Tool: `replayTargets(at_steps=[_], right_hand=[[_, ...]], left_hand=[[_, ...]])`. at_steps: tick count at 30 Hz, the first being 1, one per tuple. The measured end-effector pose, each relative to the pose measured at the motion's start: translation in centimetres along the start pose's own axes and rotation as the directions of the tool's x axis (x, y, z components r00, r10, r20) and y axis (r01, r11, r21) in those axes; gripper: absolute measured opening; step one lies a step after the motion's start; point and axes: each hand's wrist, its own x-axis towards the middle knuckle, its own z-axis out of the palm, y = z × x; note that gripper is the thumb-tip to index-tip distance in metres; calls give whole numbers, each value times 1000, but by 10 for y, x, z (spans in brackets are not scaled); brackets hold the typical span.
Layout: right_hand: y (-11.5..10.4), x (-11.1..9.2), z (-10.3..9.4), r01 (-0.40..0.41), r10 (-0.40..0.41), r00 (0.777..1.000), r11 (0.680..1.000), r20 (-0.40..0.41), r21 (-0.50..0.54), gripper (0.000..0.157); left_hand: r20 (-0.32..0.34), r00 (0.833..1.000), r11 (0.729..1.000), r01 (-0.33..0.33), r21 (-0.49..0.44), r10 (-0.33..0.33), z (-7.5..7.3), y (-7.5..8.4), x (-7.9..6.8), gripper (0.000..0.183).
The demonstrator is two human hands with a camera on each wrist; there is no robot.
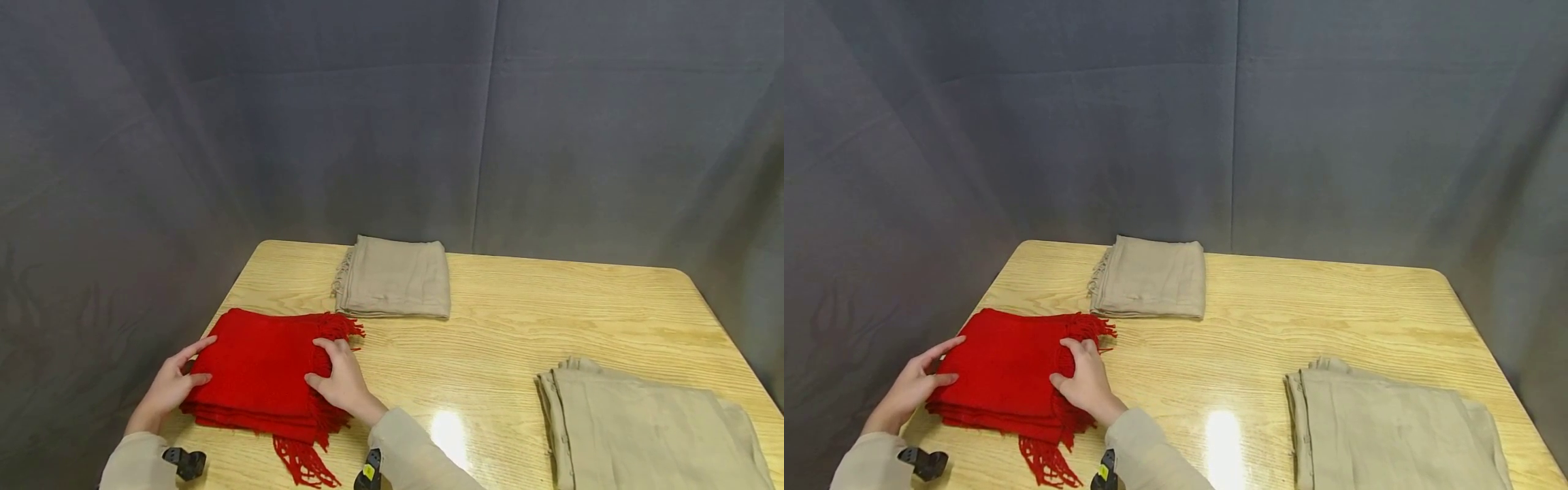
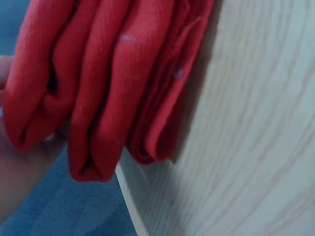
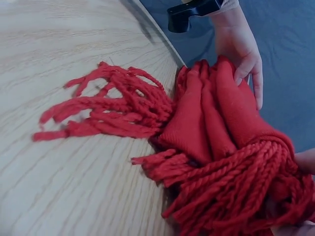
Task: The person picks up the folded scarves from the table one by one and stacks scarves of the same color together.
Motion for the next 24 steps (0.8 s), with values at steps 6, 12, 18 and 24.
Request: replayTargets(at_steps=[6,12,18,24], right_hand=[[5,-2,0,-27,27,1000,999,14,-37,53],[5,-6,-9,-22,22,1000,998,-6,-62,53],[4,-11,-20,-4,0,999,994,-41,-111,57],[3,-13,-26,-48,48,999,997,-13,-66,68]], left_hand=[[21,1000,999,17,40,-18,0,-12,1,66],[3,1000,995,-2,96,1,-1,-6,-2,62],[-15,1000,994,9,106,-7,-7,6,-7,60],[5,999,995,32,93,-32,-11,4,-6,68]])
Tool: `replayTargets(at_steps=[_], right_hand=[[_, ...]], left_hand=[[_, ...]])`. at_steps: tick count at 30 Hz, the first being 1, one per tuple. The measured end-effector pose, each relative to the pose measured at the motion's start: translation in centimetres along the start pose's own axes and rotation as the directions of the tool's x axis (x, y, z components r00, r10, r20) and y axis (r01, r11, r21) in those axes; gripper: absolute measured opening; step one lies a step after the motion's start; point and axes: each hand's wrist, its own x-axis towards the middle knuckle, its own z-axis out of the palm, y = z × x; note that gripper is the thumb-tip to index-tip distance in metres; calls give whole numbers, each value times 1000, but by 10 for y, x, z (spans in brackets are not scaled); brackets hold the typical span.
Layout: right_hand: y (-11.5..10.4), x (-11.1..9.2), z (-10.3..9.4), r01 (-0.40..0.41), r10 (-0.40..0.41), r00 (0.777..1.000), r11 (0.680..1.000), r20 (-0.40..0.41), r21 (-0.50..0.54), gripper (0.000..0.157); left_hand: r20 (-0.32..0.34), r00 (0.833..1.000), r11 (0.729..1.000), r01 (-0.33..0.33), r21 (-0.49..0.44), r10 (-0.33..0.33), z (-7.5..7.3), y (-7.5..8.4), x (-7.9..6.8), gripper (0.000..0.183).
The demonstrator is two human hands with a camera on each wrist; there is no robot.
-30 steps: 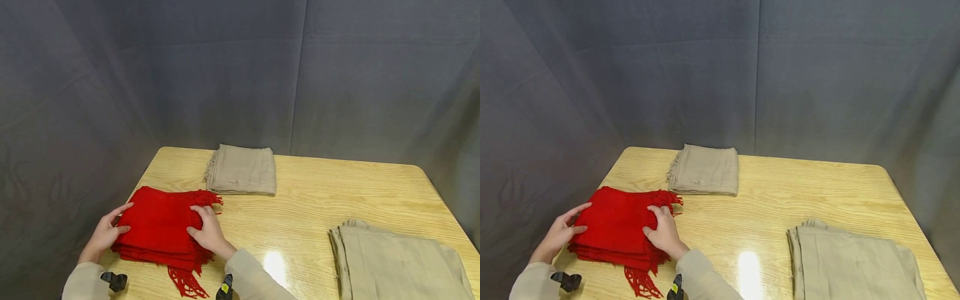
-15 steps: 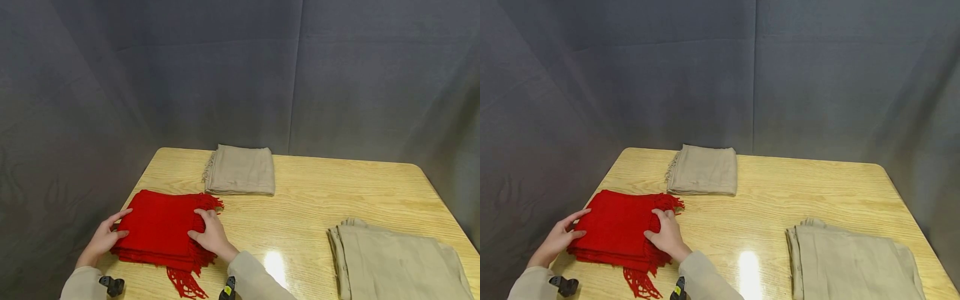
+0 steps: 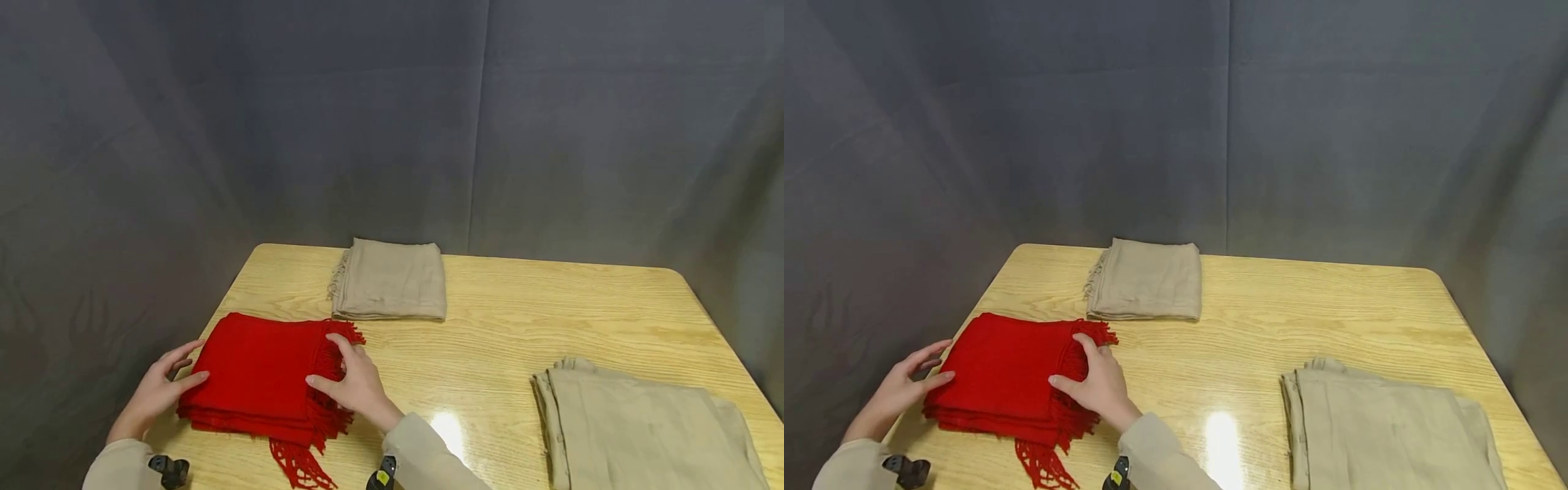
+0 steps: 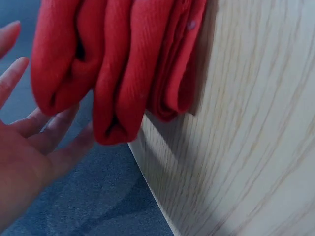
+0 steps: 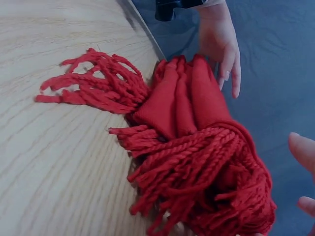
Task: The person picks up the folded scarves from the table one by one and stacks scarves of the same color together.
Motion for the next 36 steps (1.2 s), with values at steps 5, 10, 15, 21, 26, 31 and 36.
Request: replayTargets(at_steps=[5,10,15,21,26,31,36], right_hand=[[2,1,4,-55,53,998,997,30,51,77],[7,3,12,-118,111,991,989,81,88,82],[11,6,19,-143,131,984,984,121,103,84],[12,10,22,-147,125,980,979,153,140,85],[14,13,26,-170,140,974,972,176,165,84],[13,15,29,-201,166,968,962,190,184,82],[10,16,33,-205,172,968,962,183,179,80]], left_hand=[[56,998,999,29,-14,-28,-2,-3,5,71],[119,992,998,50,-37,-45,-3,-6,10,72],[184,980,994,84,-73,-69,-4,-14,15,75],[205,975,978,122,-170,-86,-3,-23,16,72],[220,972,971,130,-202,-84,-1,-26,16,73],[226,972,982,101,-157,-64,-1,-26,20,73],[227,974,984,54,-168,-15,2,-26,23,72]])
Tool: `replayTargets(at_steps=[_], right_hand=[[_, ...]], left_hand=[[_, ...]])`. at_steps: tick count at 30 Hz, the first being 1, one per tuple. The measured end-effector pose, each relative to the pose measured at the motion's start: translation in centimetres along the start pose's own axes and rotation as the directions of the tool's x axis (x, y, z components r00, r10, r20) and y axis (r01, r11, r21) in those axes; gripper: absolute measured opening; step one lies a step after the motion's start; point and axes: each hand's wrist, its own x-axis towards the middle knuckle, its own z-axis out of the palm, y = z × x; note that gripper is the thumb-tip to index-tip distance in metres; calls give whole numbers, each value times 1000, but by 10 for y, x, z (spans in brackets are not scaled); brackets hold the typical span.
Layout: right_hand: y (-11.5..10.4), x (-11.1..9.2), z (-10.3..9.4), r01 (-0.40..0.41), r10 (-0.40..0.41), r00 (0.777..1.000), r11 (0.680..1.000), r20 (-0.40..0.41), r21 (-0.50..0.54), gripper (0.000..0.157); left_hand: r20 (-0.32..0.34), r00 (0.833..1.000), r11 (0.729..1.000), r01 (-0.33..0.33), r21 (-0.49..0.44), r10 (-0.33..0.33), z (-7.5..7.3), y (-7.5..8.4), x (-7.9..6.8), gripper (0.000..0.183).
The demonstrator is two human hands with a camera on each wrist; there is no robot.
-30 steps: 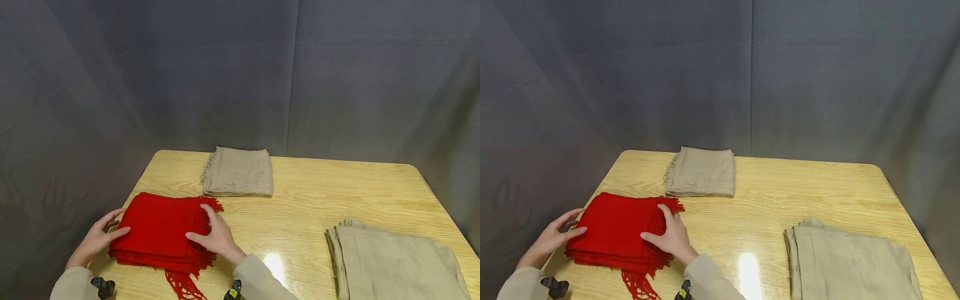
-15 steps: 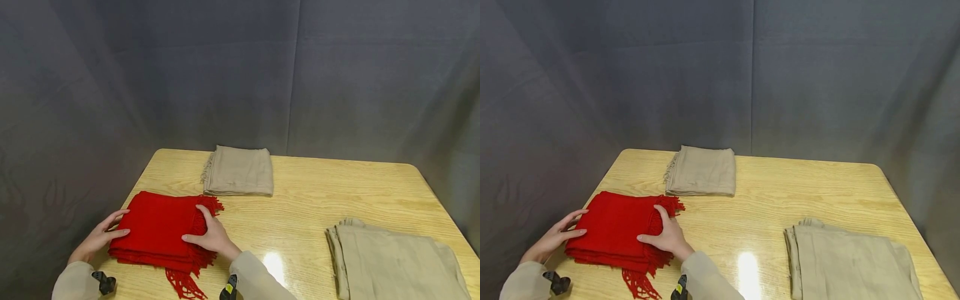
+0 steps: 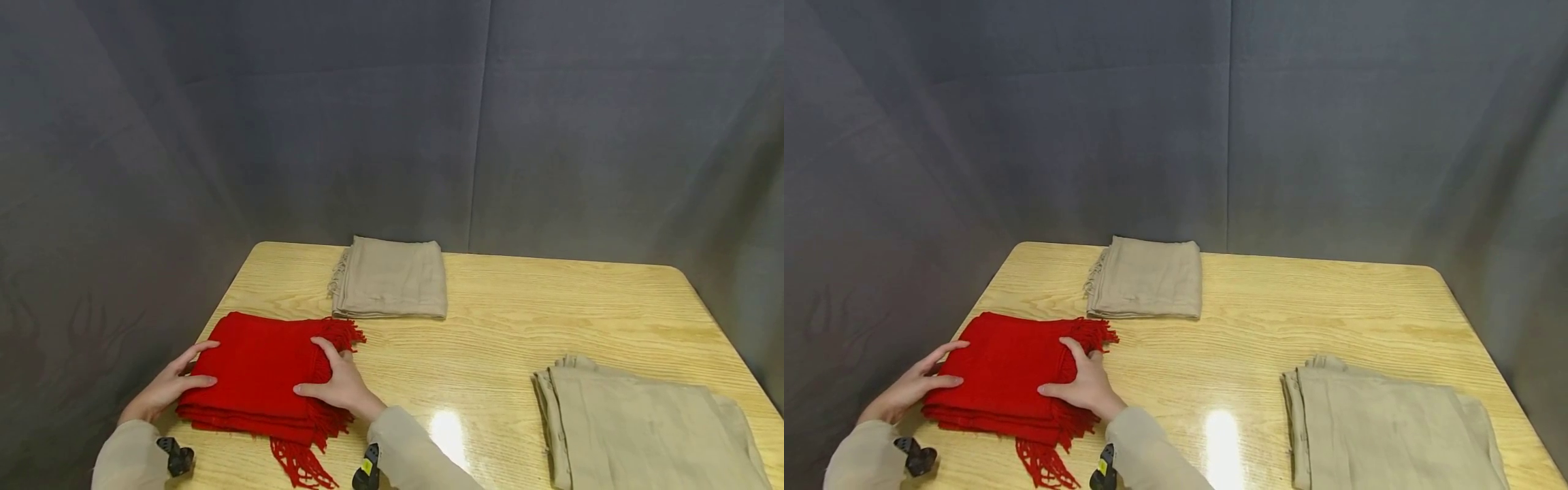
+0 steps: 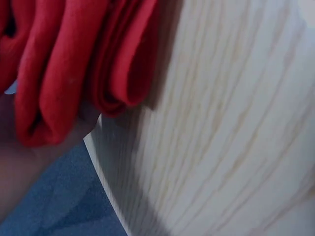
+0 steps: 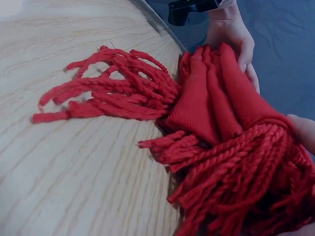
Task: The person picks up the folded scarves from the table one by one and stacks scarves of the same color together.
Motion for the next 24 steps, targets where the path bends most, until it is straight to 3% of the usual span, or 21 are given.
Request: replayTargets(at_steps=[4,11,24], right_hand=[[1,3,3,-2,3,999,1000,-32,8,73],[4,7,8,16,-6,994,996,-112,85,55],[-5,6,9,82,-62,978,992,-197,96,49]], left_hand=[[-13,999,999,-30,-18,30,3,-2,3,71],[-101,995,998,-11,70,18,12,2,9,66],[-137,982,988,-117,100,130,12,13,6,59]])
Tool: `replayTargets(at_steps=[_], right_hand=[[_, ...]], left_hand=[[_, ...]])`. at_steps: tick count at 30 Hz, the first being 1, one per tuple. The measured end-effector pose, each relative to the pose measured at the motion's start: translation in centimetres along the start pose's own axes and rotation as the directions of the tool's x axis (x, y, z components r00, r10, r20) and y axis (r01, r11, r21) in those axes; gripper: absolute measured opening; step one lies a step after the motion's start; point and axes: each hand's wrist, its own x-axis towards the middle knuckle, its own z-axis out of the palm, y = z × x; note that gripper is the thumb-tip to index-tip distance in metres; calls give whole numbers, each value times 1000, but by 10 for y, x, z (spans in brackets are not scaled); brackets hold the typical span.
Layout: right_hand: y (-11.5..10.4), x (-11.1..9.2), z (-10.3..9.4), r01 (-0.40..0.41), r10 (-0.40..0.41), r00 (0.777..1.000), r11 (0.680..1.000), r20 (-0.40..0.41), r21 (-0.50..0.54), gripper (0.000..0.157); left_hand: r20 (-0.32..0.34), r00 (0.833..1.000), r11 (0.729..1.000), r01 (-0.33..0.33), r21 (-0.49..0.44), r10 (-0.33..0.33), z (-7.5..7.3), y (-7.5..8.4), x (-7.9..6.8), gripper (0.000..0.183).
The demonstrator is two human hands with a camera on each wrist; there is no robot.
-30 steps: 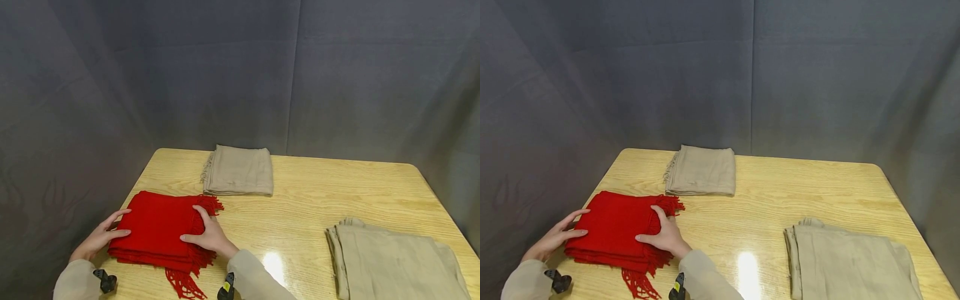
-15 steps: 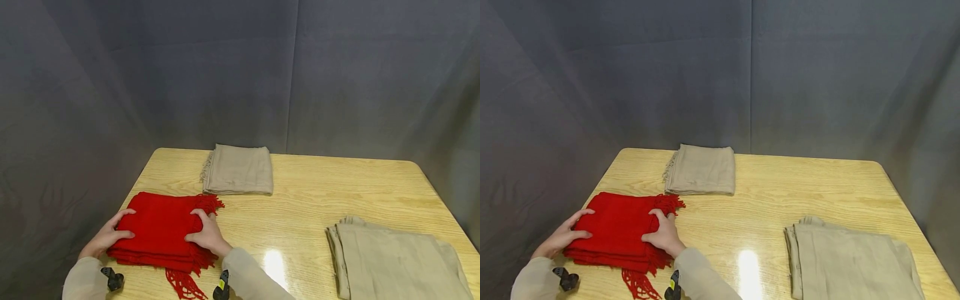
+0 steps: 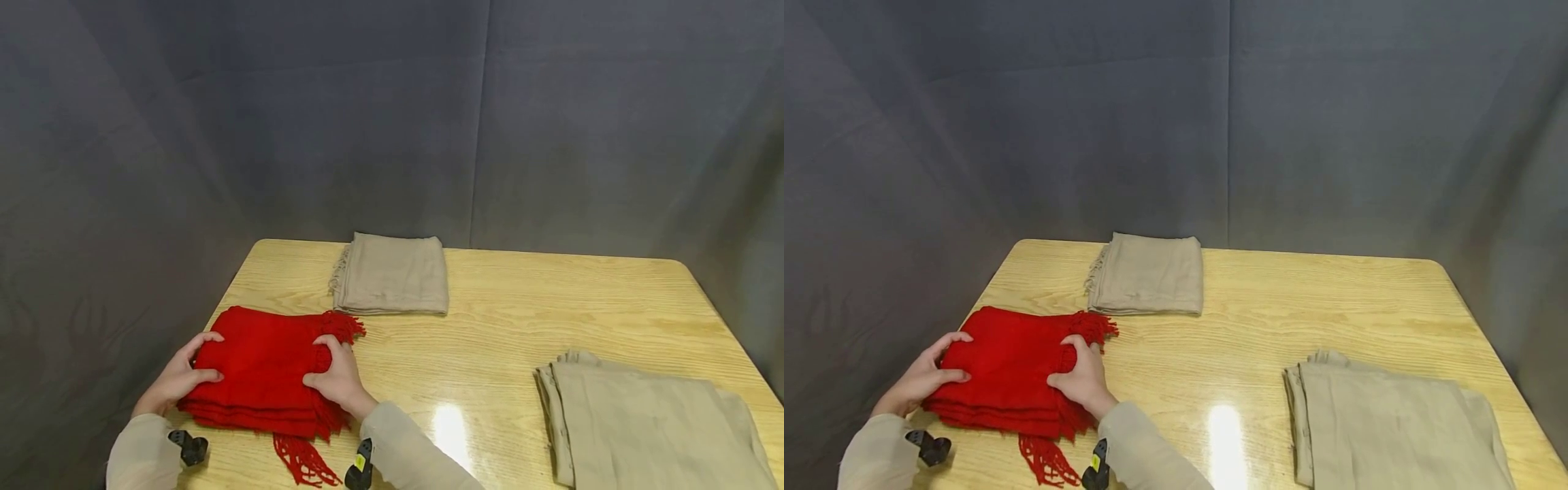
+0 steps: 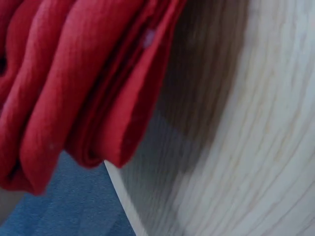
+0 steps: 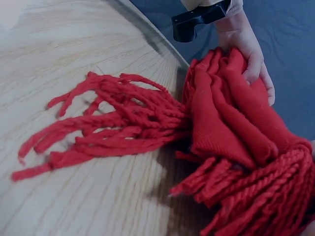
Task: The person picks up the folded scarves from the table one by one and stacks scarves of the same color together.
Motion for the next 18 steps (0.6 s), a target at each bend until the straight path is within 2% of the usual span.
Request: replayTargets(at_steps=[12,18], right_hand=[[-10,-1,-4,6,-6,1000,1000,-17,11,48],[-14,-1,-7,27,-27,999,1000,-23,13,48]], left_hand=[[-7,1000,999,-12,34,12,-3,13,-1,60],[-14,999,999,-38,7,38,-5,18,-3,60]])
